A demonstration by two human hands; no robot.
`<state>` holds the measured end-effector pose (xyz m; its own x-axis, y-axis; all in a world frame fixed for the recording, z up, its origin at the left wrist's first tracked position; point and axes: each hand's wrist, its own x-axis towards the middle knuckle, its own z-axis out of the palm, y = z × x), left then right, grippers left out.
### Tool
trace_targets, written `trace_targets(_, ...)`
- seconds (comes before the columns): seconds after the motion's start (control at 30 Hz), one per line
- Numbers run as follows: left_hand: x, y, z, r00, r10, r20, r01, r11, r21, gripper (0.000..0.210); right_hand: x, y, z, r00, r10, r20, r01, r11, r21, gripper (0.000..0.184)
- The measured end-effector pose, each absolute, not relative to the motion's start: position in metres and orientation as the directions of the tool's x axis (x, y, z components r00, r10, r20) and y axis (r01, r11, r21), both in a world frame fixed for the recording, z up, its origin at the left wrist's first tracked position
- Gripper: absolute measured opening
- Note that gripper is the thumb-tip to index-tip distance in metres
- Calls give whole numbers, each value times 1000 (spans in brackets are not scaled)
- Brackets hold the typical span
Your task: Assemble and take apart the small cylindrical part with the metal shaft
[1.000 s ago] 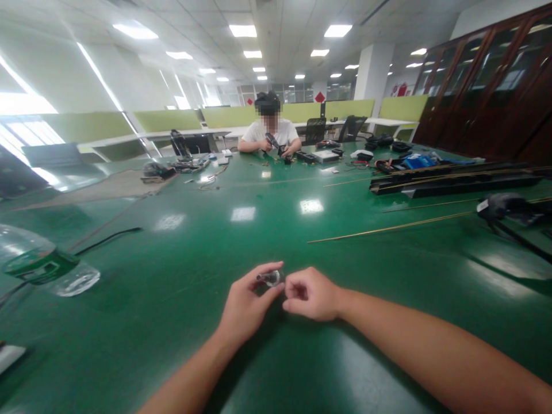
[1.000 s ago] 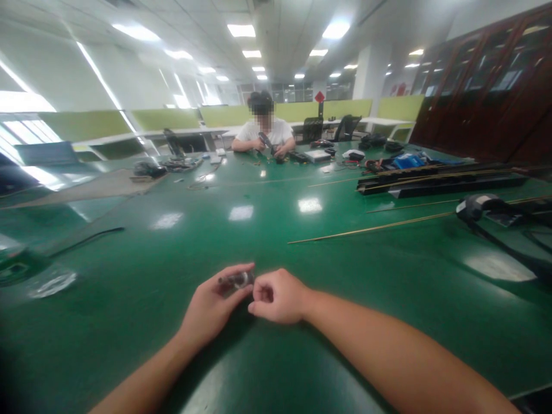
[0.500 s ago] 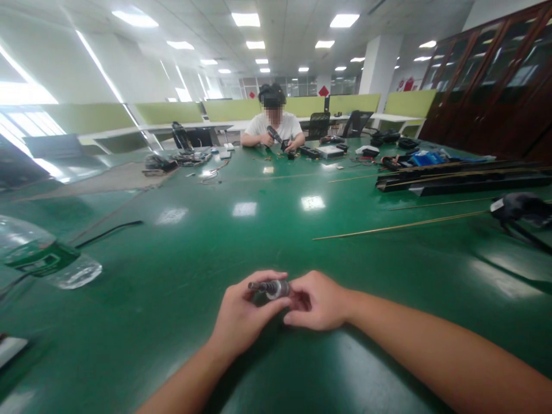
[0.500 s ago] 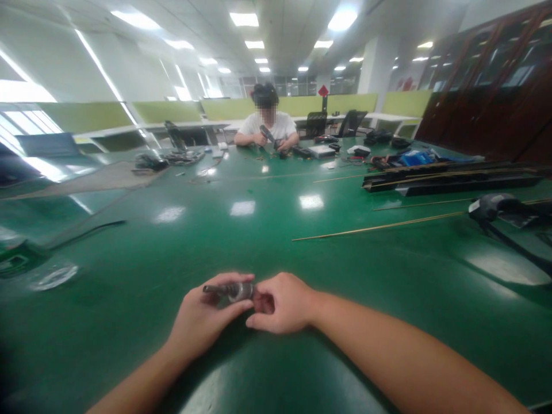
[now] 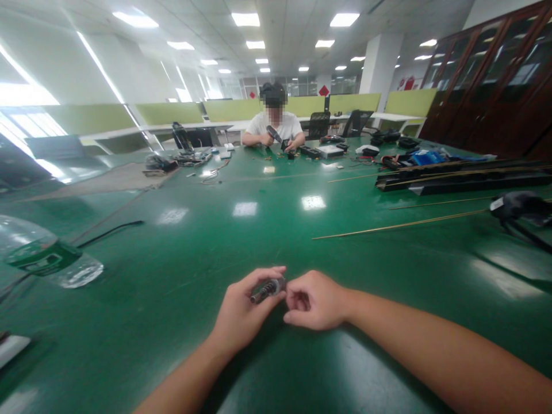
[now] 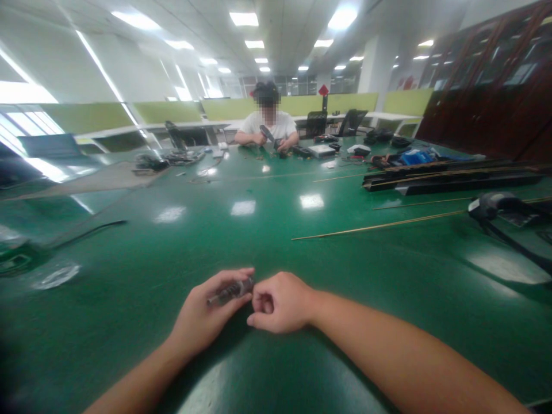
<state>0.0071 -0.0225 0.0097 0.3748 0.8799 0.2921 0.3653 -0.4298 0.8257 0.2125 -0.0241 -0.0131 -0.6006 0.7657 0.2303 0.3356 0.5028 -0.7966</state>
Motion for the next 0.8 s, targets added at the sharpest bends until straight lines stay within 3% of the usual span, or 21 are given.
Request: trace_targets(0.8,6,-16,6,353,919,176,353,-305,885,33,214,-24,-9,-612,761,216,348,504,-790,23)
